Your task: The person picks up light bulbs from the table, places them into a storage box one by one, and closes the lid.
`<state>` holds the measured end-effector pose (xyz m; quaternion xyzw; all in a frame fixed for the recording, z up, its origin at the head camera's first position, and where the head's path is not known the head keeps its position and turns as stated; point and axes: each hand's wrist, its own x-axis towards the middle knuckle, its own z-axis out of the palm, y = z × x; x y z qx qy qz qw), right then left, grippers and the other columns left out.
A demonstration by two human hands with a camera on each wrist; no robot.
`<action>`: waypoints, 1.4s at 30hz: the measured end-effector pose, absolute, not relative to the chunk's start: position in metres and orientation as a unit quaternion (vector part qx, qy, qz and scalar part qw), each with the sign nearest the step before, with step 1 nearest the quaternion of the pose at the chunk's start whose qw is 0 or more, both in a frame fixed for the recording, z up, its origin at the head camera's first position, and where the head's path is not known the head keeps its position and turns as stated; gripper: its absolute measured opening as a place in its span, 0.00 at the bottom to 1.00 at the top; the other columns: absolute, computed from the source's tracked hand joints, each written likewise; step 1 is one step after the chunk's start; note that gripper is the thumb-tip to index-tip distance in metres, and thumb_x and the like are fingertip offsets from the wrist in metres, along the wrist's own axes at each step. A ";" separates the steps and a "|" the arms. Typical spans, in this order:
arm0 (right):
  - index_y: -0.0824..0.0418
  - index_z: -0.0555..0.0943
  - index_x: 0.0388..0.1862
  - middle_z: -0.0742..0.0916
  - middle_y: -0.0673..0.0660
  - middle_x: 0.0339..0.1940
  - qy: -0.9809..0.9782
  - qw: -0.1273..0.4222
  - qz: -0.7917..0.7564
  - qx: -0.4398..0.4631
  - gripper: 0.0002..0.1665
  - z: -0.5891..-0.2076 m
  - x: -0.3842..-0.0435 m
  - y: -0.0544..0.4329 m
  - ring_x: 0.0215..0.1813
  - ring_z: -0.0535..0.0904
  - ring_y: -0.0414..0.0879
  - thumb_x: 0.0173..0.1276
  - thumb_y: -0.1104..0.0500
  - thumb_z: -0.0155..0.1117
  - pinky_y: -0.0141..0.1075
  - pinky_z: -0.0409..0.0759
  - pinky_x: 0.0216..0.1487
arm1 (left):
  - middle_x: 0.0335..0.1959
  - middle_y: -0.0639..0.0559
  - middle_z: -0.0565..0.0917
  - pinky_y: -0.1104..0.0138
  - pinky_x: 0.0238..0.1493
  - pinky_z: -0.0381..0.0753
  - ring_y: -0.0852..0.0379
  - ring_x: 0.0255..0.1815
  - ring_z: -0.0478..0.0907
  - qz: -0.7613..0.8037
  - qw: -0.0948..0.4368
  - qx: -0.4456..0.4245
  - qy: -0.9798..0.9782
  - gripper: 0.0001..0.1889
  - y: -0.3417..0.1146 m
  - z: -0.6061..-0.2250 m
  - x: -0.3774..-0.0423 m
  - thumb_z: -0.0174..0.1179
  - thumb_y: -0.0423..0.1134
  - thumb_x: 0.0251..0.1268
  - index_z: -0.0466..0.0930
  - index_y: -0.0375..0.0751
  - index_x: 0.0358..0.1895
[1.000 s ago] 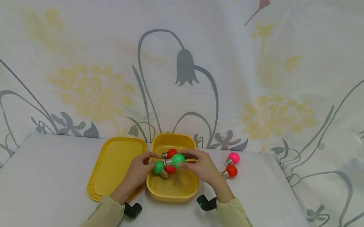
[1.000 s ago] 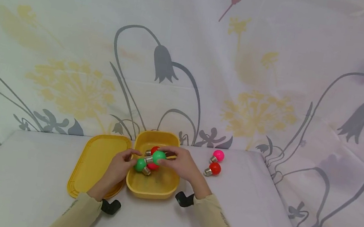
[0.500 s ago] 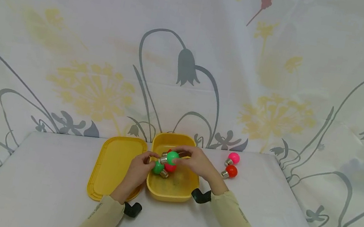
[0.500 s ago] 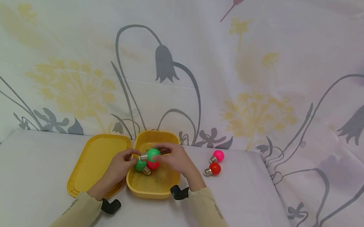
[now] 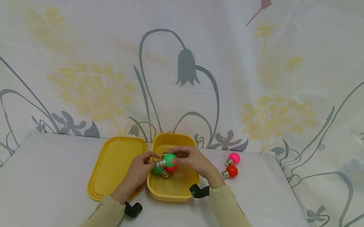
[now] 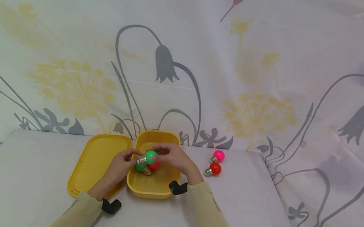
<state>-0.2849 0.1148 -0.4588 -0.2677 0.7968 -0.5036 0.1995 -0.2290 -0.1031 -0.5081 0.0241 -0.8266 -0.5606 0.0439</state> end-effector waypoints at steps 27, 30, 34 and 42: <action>0.60 0.86 0.52 0.86 0.53 0.53 0.755 0.251 -0.525 -0.303 0.20 -0.473 -0.291 0.122 0.55 0.80 0.49 0.60 0.61 0.74 0.40 0.78 0.57 | 0.25 0.50 0.64 0.64 0.31 0.60 0.52 0.31 0.64 -0.547 0.030 0.034 -0.836 0.13 -0.105 -0.505 -0.229 0.57 0.30 0.61 0.85 0.43 0.46; 0.60 0.87 0.51 0.87 0.53 0.51 0.754 0.259 -0.514 -0.316 0.19 -0.471 -0.291 0.121 0.55 0.80 0.49 0.59 0.62 0.74 0.40 0.78 0.57 | 0.24 0.51 0.64 0.64 0.31 0.59 0.52 0.30 0.64 -0.546 0.032 0.030 -0.836 0.13 -0.104 -0.506 -0.229 0.56 0.30 0.61 0.85 0.43 0.46; 0.61 0.87 0.52 0.87 0.53 0.51 0.752 0.276 -0.502 -0.327 0.20 -0.469 -0.291 0.120 0.54 0.80 0.50 0.59 0.64 0.73 0.40 0.77 0.57 | 0.24 0.51 0.64 0.65 0.31 0.59 0.52 0.30 0.63 -0.548 0.034 0.028 -0.835 0.13 -0.104 -0.507 -0.230 0.56 0.30 0.61 0.85 0.42 0.46; 0.64 0.86 0.53 0.87 0.54 0.53 0.759 0.289 -0.486 -0.323 0.21 -0.467 -0.290 0.119 0.55 0.79 0.47 0.58 0.67 0.73 0.37 0.77 0.57 | 0.25 0.50 0.64 0.63 0.32 0.60 0.51 0.32 0.64 -0.550 0.031 0.029 -0.834 0.13 -0.106 -0.507 -0.229 0.56 0.30 0.61 0.85 0.43 0.46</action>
